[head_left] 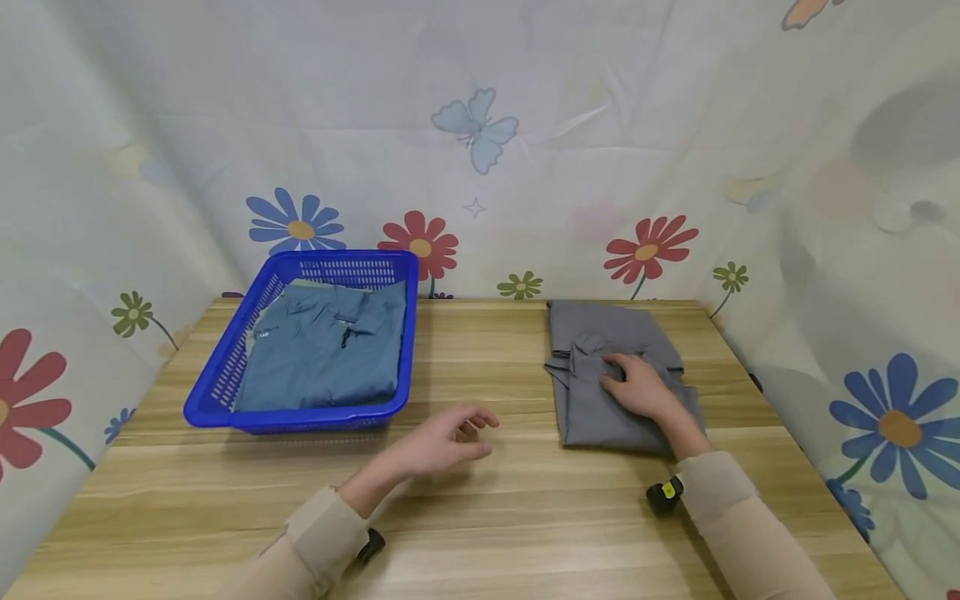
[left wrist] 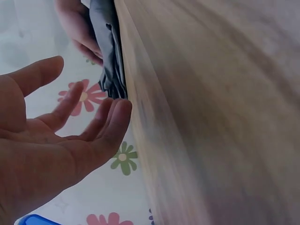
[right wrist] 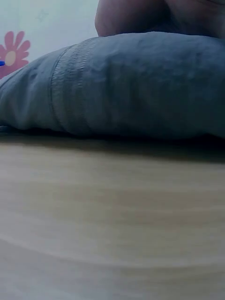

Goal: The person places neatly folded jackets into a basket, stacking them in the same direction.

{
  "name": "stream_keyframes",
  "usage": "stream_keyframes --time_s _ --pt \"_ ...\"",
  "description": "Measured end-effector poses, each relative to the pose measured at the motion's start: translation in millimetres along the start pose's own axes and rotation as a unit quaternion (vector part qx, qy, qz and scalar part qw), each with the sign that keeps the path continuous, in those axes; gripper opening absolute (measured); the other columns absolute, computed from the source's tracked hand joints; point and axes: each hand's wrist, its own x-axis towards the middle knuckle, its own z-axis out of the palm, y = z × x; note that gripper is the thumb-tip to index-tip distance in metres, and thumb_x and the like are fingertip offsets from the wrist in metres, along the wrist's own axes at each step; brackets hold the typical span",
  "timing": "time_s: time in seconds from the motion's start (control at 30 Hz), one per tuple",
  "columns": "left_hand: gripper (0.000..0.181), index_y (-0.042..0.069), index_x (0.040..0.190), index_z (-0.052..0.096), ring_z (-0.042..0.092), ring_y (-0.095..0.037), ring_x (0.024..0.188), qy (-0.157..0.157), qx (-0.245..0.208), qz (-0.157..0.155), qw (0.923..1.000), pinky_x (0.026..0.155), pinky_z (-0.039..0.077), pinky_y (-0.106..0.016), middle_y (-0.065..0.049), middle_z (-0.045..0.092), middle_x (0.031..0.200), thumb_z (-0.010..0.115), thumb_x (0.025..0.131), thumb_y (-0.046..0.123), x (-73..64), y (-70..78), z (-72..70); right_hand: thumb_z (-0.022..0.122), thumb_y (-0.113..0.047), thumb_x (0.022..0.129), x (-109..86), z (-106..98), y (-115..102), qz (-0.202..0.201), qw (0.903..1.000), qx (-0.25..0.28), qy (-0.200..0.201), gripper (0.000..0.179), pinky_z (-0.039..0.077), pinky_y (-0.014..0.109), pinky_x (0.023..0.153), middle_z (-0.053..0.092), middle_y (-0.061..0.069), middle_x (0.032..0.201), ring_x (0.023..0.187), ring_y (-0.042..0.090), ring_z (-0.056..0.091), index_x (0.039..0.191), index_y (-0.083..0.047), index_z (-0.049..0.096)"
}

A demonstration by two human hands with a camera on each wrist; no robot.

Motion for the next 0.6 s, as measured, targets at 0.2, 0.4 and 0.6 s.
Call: stream_keyframes --time_s 0.2,0.4,0.6 --pt "0.036 0.005 0.126 0.055 0.050 -0.036 0.116 0.014 -0.015 -0.032 0.9993 0.096 0.040 -0.052 -0.019 0.054 0.127 0.064 0.093 0.016 6.6 -1.1 -0.1 0.052 -0.017 0.098 1.6 8 -15 -0.011 0.9998 0.012 -0.011 0.047 0.033 0.058 0.101 0.045 0.029 0.137 0.127 0.045 0.039 0.139 0.003 0.045" --pt "0.039 0.005 0.128 0.054 0.048 -0.036 0.117 0.026 -0.020 -0.057 0.9978 0.097 0.039 -0.050 -0.023 0.049 0.129 0.065 0.093 0.017 14.4 -0.1 0.4 0.051 -0.018 0.098 3.5 15 -31 -0.026 0.9991 0.017 -0.027 0.047 0.033 0.057 0.102 0.044 0.026 0.139 0.129 0.043 0.039 0.141 0.001 0.044" --pt "0.043 0.005 0.131 0.051 0.047 -0.036 0.117 0.036 -0.025 -0.073 0.9963 0.097 0.038 -0.050 -0.023 0.047 0.130 0.065 0.092 0.018 21.1 -0.6 -1.0 0.052 -0.016 0.098 6.1 22 -44 -0.054 0.9976 0.021 -0.036 0.047 0.031 0.056 0.104 0.045 0.024 0.140 0.130 0.042 0.038 0.140 0.001 0.045"
